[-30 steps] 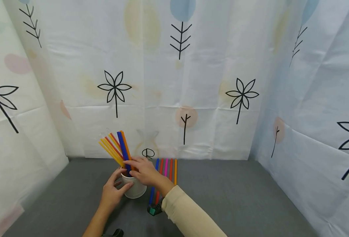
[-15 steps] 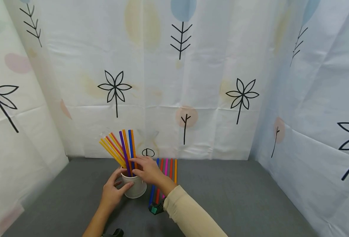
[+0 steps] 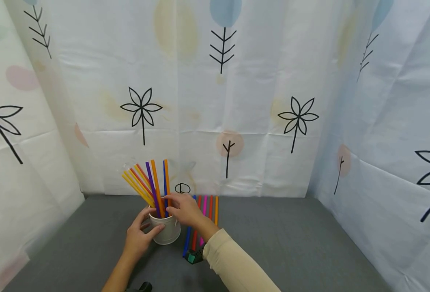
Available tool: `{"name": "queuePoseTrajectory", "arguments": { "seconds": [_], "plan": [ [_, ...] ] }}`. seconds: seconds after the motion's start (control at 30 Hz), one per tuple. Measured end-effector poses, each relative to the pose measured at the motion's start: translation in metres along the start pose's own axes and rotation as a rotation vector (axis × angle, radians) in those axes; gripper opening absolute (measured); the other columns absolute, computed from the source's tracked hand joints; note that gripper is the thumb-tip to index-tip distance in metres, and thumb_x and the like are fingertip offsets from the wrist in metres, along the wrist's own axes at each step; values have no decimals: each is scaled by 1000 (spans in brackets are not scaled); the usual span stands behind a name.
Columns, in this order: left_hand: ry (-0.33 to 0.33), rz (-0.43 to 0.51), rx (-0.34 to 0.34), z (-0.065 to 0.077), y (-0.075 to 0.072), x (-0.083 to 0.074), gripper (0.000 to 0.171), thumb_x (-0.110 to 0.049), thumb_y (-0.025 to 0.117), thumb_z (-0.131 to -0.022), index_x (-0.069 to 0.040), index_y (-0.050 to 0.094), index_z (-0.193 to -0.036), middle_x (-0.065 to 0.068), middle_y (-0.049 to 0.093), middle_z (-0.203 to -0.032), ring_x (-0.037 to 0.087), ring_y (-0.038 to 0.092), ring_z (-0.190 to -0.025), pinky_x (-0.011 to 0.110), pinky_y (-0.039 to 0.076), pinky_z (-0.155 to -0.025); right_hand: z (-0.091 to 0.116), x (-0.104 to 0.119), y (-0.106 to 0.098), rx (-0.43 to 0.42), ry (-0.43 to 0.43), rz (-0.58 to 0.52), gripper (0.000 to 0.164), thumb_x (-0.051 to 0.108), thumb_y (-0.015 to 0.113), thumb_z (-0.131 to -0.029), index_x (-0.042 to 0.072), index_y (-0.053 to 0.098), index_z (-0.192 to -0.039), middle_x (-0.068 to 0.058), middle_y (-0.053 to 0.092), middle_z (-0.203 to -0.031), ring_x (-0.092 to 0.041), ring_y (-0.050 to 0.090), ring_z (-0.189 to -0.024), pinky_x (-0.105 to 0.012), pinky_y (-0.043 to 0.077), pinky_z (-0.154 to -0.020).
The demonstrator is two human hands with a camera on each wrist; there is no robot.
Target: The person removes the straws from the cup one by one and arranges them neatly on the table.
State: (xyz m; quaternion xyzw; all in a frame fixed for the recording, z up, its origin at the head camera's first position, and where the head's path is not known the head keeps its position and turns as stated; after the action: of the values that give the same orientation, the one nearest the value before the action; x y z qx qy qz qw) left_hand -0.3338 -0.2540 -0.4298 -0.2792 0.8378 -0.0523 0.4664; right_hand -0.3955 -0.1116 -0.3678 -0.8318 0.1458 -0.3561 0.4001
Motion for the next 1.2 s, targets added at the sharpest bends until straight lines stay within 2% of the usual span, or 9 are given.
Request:
{"name": "queuePoseTrajectory", "arguments": {
  "seconds": [0.1,0.23,0.37,0.6,0.73,0.83,0.97,1.07,1.2],
  "plan": [
    [-1,3,-5,1,-1,0,54,-16,80,-82,-7,54,-129,26,42,-145,46,51,-120,61,48,-89,2,0,-3,-18,16,-13,35,23,62,-95,21,63,-130,6,57,-135,-21,48,-126,-47,37,-106],
    [-9,6,-9,2,-1,0,55,-17,80,-82,-8,54,-129,26,42,-145,45,51,-120,61,47,-89,6,2,-11,-79,15,-62,35,19,63,-94,18,64,-129,2,56,-137,-21,48,-127,-44,38,-107],
    [-18,12,-9,3,-2,1,54,-18,80,-82,-8,54,-129,26,42,-145,45,50,-120,61,47,-90,7,5,-23,-186,-7,-150,35,13,66,-91,15,65,-126,-2,58,-134,-18,57,-118,-36,44,-101],
    [-28,3,-6,3,-2,1,54,-19,81,-82,-8,55,-128,26,42,-145,45,50,-121,60,47,-90,7,11,-56,-421,-65,-416,32,2,68,-86,6,69,-118,-8,64,-123,-18,68,-93,-32,56,-82],
    [-30,0,-6,2,-1,2,54,-19,81,-82,-10,55,-128,24,42,-146,44,51,-121,60,47,-90,7,13,-78,-526,-42,-508,31,-3,70,-85,5,69,-115,-7,66,-116,-21,70,-87,-27,57,-76],
    [-34,-3,-1,1,0,3,54,-19,80,-82,-12,54,-128,23,41,-147,42,50,-122,58,47,-92,8,14,-94,-583,-28,-575,30,-5,70,-85,3,69,-114,-12,66,-113,-25,70,-85,-27,57,-73],
    [-25,8,1,1,0,2,54,-18,81,-81,-11,54,-128,22,41,-147,42,50,-122,59,47,-92,19,27,-122,-659,-36,-597,26,-6,70,-84,-3,68,-110,-19,64,-106,-32,69,-82,-27,57,-69],
    [-14,12,-1,1,0,1,55,-17,81,-81,-9,54,-128,23,41,-147,44,50,-122,60,47,-91,28,34,-139,-693,-20,-573,23,-7,70,-84,-6,67,-107,-19,64,-101,-34,68,-78,-25,55,-66],
    [-13,11,4,1,1,-1,54,-17,80,-82,-9,54,-129,24,41,-146,44,50,-122,59,47,-91,34,25,-144,-696,24,-564,24,-7,69,-85,-4,67,-109,-19,63,-102,-36,67,-78,-22,52,-65]
  ]
}}
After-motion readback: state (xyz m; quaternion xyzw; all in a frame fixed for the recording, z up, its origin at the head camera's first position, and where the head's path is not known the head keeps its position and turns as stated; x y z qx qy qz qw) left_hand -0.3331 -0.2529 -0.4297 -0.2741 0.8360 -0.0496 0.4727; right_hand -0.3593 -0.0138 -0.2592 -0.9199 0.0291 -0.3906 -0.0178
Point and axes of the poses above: each hand's wrist, its own z-axis away from the middle knuckle, its own y-axis out of the palm, x = y × z, the point moved 8 cm from there along -z, towards the middle knuckle
